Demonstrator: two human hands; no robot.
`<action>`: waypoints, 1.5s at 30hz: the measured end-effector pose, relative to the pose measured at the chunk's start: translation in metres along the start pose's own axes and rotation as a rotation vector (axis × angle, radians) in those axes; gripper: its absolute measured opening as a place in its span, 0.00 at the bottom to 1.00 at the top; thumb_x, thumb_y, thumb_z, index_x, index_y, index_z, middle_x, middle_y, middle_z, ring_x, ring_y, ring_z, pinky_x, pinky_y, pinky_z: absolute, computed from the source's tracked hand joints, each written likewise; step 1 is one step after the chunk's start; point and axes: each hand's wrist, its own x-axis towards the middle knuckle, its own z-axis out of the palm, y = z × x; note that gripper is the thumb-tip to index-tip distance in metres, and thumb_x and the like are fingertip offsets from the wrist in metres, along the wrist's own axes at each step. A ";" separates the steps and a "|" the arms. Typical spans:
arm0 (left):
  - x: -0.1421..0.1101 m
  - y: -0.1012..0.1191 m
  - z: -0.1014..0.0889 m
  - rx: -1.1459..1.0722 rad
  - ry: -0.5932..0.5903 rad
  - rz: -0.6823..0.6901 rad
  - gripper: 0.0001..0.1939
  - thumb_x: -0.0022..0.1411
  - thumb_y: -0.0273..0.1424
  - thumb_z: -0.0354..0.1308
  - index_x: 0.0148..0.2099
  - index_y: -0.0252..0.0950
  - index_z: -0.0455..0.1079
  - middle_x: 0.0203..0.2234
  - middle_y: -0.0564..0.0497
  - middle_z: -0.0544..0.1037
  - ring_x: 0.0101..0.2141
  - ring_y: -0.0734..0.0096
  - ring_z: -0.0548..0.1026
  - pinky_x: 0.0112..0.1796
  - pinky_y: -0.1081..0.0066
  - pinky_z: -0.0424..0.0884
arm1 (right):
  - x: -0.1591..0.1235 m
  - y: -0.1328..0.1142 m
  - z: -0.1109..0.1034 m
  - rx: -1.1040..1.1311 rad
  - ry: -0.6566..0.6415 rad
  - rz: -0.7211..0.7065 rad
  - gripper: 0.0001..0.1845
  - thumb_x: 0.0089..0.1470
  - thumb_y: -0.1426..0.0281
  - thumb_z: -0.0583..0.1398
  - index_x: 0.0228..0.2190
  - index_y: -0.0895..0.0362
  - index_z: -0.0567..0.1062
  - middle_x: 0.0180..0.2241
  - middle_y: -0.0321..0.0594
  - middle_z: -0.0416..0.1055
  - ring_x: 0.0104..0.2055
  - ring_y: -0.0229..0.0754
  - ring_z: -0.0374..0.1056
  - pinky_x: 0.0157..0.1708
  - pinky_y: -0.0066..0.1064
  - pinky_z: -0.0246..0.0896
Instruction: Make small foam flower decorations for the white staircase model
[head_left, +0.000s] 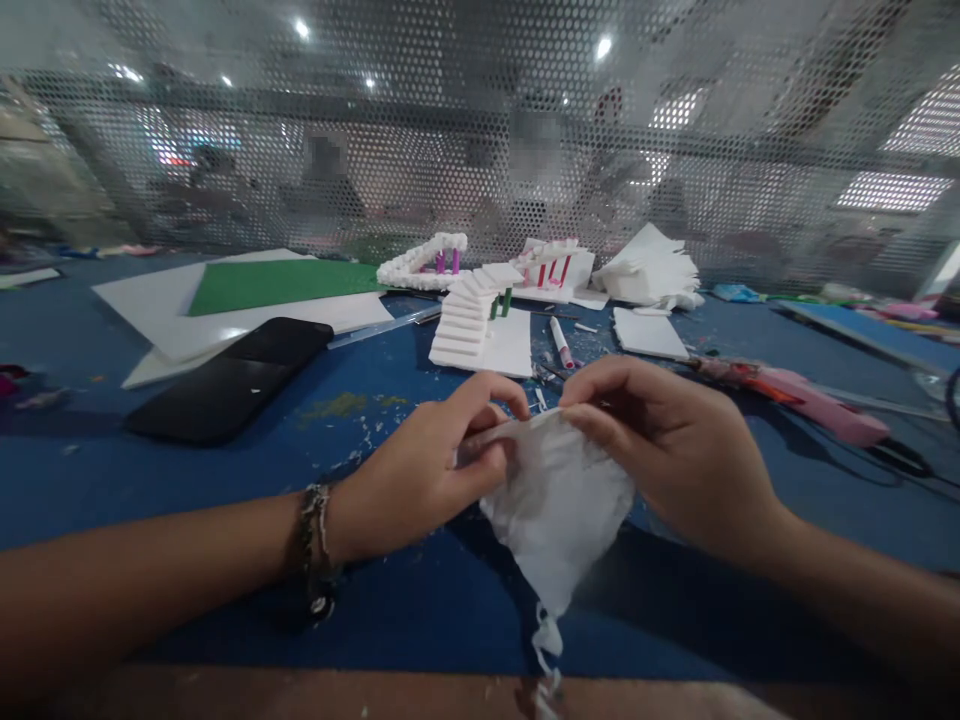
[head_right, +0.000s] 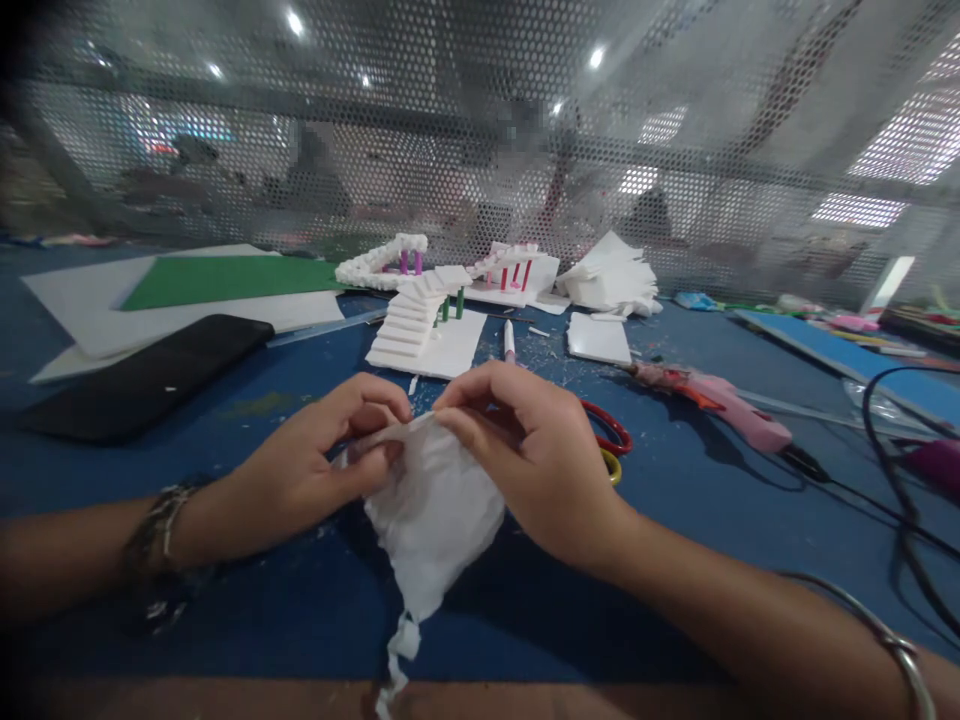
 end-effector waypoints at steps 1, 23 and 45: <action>0.000 -0.002 0.000 0.036 0.006 0.012 0.11 0.53 0.20 0.44 0.38 0.38 0.56 0.18 0.60 0.64 0.18 0.80 0.63 0.19 0.80 0.58 | 0.000 0.000 -0.001 0.025 0.020 0.033 0.02 0.48 0.74 0.57 0.25 0.59 0.68 0.22 0.32 0.65 0.22 0.27 0.59 0.18 0.17 0.52; -0.002 0.002 0.001 0.389 0.044 0.224 0.05 0.60 0.31 0.45 0.34 0.36 0.59 0.29 0.54 0.71 0.30 0.72 0.68 0.32 0.72 0.60 | -0.008 -0.002 0.010 0.226 -0.095 0.172 0.03 0.49 0.72 0.56 0.25 0.58 0.67 0.24 0.34 0.66 0.26 0.31 0.62 0.23 0.21 0.58; 0.001 0.002 0.005 0.074 -0.129 0.014 0.12 0.62 0.32 0.42 0.25 0.35 0.55 0.18 0.58 0.59 0.20 0.79 0.59 0.21 0.78 0.54 | -0.005 0.004 0.008 0.013 -0.123 -0.044 0.02 0.50 0.74 0.56 0.26 0.58 0.67 0.24 0.33 0.67 0.25 0.30 0.63 0.24 0.18 0.60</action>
